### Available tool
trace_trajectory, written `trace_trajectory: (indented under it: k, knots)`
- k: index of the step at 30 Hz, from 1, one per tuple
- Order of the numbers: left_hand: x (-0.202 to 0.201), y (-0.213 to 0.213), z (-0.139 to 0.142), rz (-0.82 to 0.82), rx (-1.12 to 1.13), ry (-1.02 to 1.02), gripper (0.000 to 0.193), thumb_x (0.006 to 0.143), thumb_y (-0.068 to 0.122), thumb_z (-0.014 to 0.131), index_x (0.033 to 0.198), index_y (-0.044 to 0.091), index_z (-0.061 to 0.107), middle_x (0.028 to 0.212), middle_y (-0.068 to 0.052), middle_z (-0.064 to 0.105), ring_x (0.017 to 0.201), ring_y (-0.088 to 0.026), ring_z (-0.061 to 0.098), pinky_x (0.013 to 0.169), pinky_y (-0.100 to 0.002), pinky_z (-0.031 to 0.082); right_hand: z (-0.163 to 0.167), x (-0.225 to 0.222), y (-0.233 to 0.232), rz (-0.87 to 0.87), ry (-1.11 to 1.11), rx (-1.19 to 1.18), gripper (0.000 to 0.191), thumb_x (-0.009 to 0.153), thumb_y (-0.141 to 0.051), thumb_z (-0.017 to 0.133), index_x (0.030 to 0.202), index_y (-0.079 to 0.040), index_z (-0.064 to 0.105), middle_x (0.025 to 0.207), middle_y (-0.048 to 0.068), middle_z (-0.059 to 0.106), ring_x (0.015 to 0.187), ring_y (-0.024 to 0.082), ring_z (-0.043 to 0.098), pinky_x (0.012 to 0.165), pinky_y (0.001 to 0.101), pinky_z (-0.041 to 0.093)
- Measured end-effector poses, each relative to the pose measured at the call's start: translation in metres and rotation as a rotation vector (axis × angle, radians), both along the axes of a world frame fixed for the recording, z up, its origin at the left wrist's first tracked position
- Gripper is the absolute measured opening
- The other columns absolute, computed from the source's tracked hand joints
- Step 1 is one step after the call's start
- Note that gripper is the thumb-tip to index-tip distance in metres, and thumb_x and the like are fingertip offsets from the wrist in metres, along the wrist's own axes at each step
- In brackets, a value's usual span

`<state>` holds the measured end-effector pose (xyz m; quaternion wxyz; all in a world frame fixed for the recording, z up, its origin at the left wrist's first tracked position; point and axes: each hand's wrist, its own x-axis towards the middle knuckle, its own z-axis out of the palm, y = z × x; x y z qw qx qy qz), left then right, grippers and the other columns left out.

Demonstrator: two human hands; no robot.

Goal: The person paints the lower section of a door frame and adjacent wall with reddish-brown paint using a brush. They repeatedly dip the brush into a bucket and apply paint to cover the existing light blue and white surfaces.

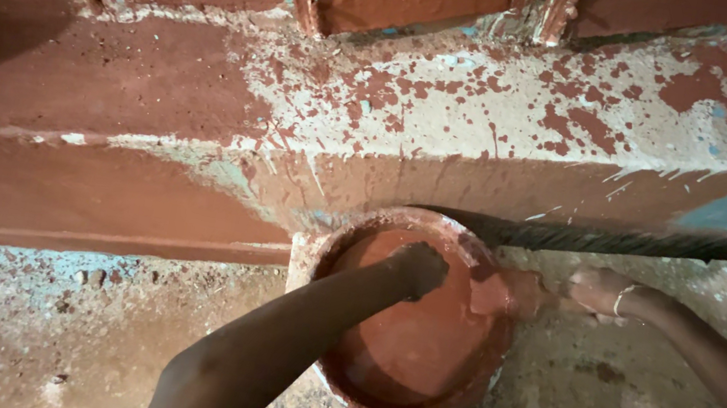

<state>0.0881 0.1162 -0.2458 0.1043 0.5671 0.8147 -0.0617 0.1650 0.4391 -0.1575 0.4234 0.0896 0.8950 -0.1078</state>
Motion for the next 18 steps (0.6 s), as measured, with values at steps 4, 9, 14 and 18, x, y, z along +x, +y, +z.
trace_trajectory:
  k: [4,9,14,18]
  knots:
    - [-0.001,0.009,0.000,0.001,-0.021,-0.009,0.028,0.064,0.013,0.083,0.092,0.009,0.076,0.098,-0.016,0.075,0.094,-0.030,0.073,0.082,-0.043,0.059,-0.004,0.007,0.009,0.067,-0.028,-0.010,0.046,0.095,-0.037,0.054,0.067,-0.003,0.067,0.053,0.011,0.060,0.041,0.022,0.057,0.045,0.0398,0.046]
    - [-0.005,0.021,-0.003,0.010,-0.026,-0.018,0.025,0.069,0.014,0.081,0.093,0.009,0.077,0.099,-0.016,0.075,0.095,-0.031,0.074,0.082,-0.043,0.060,-0.007,0.015,0.025,0.051,-0.055,-0.016,0.042,0.090,-0.033,0.063,0.062,-0.001,0.066,0.048,0.011,0.057,0.037,0.021,0.056,0.040,0.0368,0.043]
    - [-0.002,0.026,-0.006,-0.027,-0.016,-0.007,0.025,0.068,0.014,0.081,0.092,0.010,0.078,0.099,-0.015,0.076,0.095,-0.030,0.074,0.083,-0.042,0.060,0.000,0.024,0.032,-0.025,-0.070,-0.041,0.040,0.088,-0.031,0.065,0.062,-0.001,0.065,0.047,0.010,0.056,0.036,0.020,0.054,0.040,0.0371,0.041]
    - [-0.002,0.030,-0.004,-0.023,-0.050,-0.020,0.024,0.067,0.014,0.081,0.090,0.011,0.079,0.099,-0.014,0.076,0.095,-0.029,0.074,0.081,-0.042,0.060,0.004,0.027,0.038,0.049,-0.131,-0.028,0.026,0.090,-0.032,0.059,0.071,-0.016,0.065,0.050,0.005,0.060,0.037,0.021,0.055,0.043,0.0392,0.046]
